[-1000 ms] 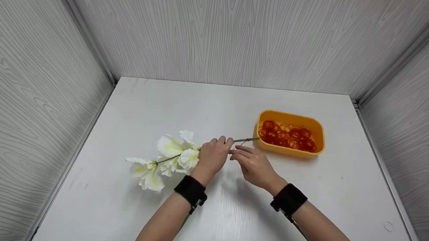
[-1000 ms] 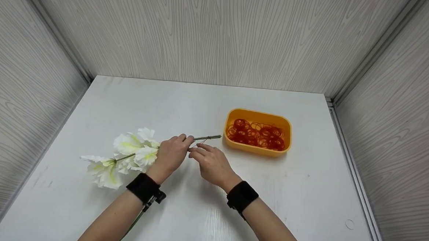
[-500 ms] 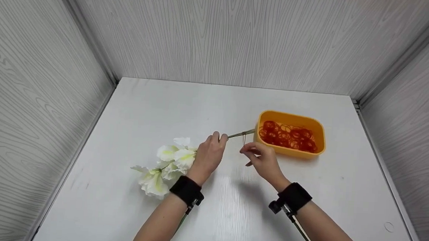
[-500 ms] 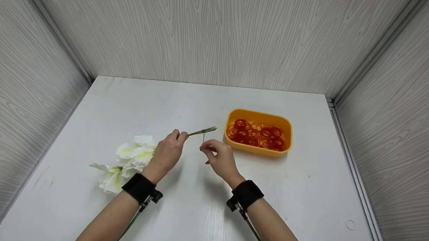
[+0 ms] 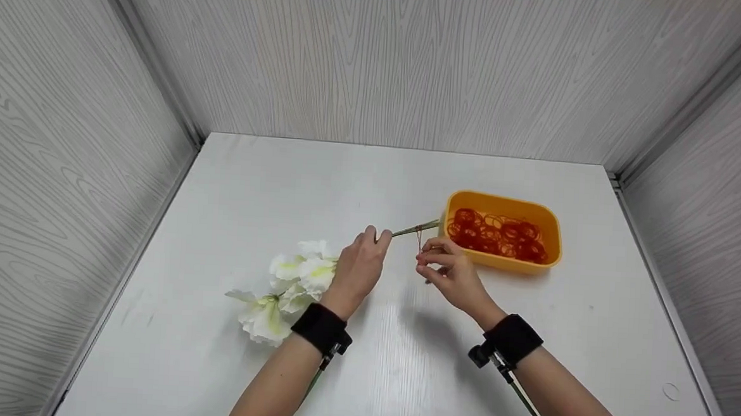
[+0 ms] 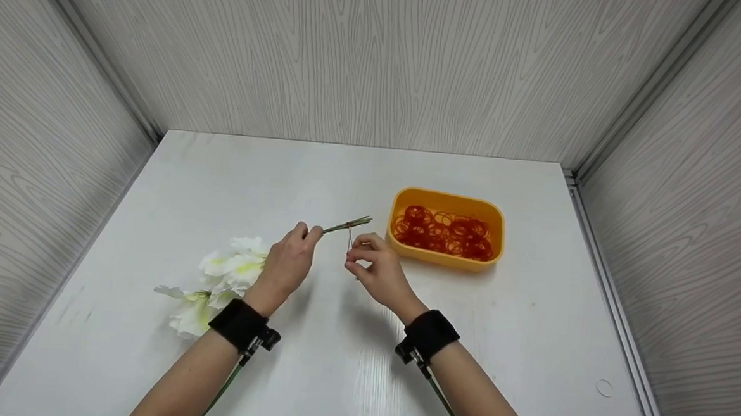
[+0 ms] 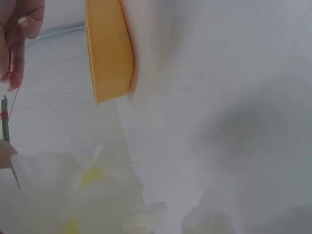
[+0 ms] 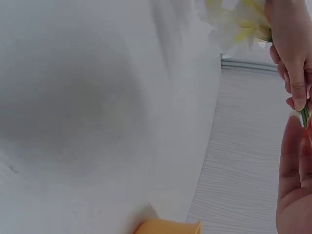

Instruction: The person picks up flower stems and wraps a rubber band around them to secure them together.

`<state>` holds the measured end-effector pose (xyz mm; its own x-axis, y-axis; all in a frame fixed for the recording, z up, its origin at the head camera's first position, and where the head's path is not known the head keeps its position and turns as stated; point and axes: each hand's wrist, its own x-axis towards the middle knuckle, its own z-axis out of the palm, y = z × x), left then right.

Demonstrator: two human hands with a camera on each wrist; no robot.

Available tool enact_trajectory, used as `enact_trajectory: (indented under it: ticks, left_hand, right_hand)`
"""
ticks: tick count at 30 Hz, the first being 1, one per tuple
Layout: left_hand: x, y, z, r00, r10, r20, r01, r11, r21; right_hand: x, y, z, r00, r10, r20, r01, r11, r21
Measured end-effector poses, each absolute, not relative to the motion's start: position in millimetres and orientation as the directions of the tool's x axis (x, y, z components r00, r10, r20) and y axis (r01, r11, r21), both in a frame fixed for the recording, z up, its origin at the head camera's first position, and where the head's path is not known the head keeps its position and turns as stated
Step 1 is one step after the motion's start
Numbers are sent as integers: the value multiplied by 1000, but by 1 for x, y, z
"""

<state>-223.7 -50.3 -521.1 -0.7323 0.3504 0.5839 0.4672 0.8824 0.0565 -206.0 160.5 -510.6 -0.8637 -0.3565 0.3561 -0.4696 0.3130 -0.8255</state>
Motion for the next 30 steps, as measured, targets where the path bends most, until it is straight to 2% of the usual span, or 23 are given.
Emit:
enact_trajectory:
  ticks: [3,6,12,15,18,21,25,27,30]
  left_hand:
    - [-225,-51,-523,-757,335,561,440,896,58]
    - [-225,-51,-524,-772,325,546,425,903,64]
    - [-225,-50,-523,-787,327,524,421,905,67]
    - [-224,-49,-524,-790,330,517,420,905,65]
    - [-224,-48,-526,-786,330,522,425,903,69]
    - [-223,-48,-527,-771,337,541,439,896,67]
    - [-223,-47,-526,-734,355,579,470,881,55]
    - [-222,-48,-526,-704,368,607,492,869,44]
    - [-223,-51,-525,-645,415,642,543,840,2]
  right_hand:
    - [-206,160,-514,-785,-444,431,-604,395,-693]
    - [-207,161,-516,-735,-500,459,-674,458,-580]
    - [-209,162,-519,-647,-561,516,-762,467,-448]
    - [-208,163,-520,-633,-563,531,-773,491,-402]
    - [-206,163,-522,-678,-527,512,-733,529,-427]
    - [-205,163,-522,-793,-439,422,-606,496,-622]
    - [-206,164,-520,-933,-298,201,-285,273,-919]
    - [-208,167,-518,-964,-249,98,-140,158,-977]
    - [-212,172,-516,-977,-211,-17,7,49,-999]
